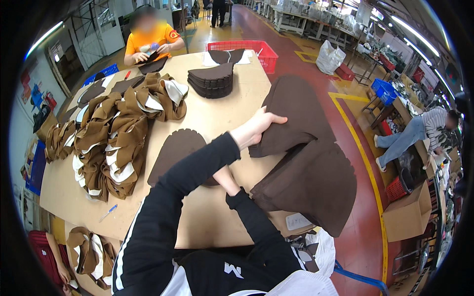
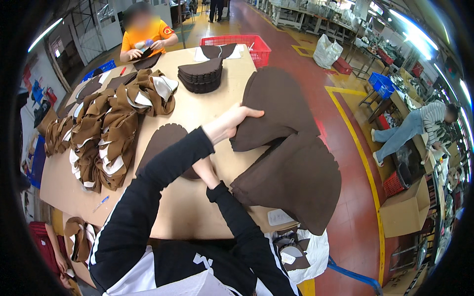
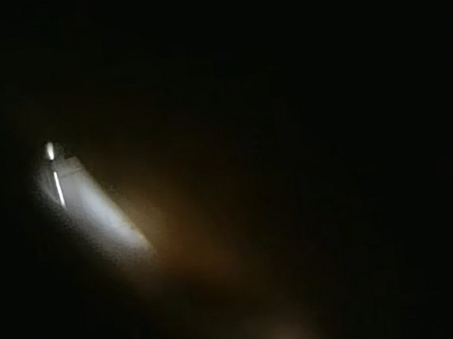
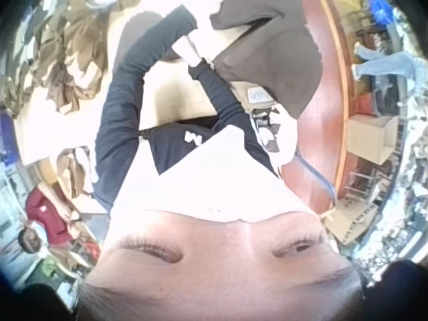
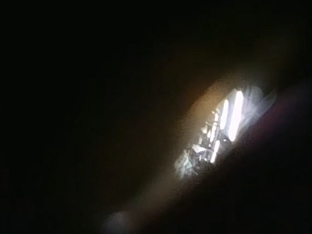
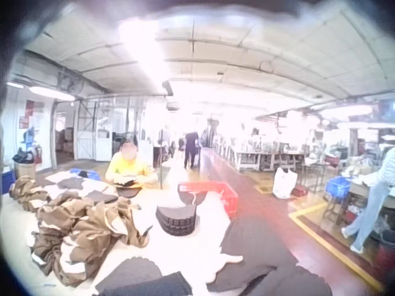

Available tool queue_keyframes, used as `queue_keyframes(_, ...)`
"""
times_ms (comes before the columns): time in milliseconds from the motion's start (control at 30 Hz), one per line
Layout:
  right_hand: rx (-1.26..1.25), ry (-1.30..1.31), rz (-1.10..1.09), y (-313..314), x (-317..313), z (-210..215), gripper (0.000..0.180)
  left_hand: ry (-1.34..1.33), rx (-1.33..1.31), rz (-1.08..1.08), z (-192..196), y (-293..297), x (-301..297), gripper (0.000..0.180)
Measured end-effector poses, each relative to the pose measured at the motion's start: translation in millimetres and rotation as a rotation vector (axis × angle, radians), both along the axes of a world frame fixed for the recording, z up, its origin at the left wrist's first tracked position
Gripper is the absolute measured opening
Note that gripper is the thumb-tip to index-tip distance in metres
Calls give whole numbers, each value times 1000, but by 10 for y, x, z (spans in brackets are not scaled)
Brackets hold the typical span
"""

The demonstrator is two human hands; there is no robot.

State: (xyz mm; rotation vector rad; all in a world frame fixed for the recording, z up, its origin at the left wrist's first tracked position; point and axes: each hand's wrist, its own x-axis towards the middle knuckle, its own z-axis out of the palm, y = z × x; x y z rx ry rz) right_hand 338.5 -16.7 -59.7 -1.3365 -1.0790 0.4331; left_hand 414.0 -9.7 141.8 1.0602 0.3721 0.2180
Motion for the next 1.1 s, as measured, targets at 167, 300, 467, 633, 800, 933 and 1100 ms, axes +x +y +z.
queue_keyframes(167,-462,-219,-206,-162,-1,617,43,-197,19,83,264,169,-816,58)
queue_keyframes(300,172,753,103,-68,71,237,68,-202,97,191,520,229,-1691,57)
queue_keyframes(467,578,1443,1281,-485,287,799,82,-93,255,398,198,393,-3078,59)
queue_keyframes(633,-153,341,877,-806,-114,1525,91,70,192,556,-327,301,-4014,53)
queue_keyframes(800,-104,274,409,-960,-650,1282,74,123,519,621,-638,52,-4155,57)
queue_keyframes(933,-193,150,341,-1269,-686,1217,76,176,555,609,-858,-35,-4104,83)
queue_keyframes(1100,-241,35,286,-1471,-853,1101,92,-114,665,672,-1052,-351,-3710,106)
